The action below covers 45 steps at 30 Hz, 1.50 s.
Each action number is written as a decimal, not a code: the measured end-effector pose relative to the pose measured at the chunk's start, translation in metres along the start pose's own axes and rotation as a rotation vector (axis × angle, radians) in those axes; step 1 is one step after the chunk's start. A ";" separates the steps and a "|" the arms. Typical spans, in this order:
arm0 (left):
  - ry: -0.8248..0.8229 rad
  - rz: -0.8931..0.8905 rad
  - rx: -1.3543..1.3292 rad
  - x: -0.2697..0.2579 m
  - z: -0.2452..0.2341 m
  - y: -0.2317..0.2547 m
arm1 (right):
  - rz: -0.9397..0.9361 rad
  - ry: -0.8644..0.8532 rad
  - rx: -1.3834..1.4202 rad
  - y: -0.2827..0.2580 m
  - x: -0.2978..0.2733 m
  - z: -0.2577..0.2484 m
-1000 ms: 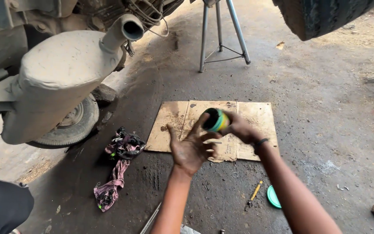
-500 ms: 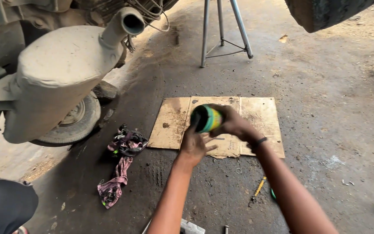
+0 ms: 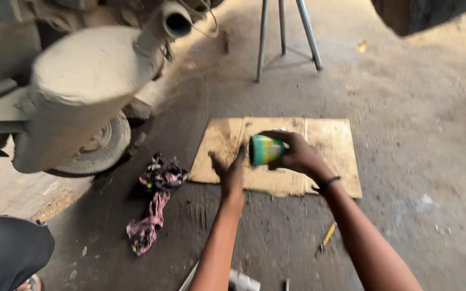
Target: Replacing or repairing mechanical components on the underside of an auto-rickshaw or similar small vehicle.
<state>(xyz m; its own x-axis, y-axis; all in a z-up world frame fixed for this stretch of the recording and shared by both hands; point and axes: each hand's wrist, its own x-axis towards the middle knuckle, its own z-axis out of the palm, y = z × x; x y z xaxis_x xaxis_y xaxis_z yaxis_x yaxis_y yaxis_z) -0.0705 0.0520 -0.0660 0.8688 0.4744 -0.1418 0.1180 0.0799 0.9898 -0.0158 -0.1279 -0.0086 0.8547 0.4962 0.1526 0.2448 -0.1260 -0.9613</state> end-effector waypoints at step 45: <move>-1.126 0.705 1.112 -0.113 0.242 -0.242 | 0.168 0.821 0.082 0.229 -0.221 -0.186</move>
<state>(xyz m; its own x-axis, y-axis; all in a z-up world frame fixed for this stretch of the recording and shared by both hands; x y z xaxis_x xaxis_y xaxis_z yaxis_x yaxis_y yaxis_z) -0.0808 -0.2332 -0.2866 0.7200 -0.6845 -0.1142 -0.5739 -0.6798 0.4566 -0.0637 -0.4259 -0.2202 0.9461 -0.3101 0.0938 0.0777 -0.0639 -0.9949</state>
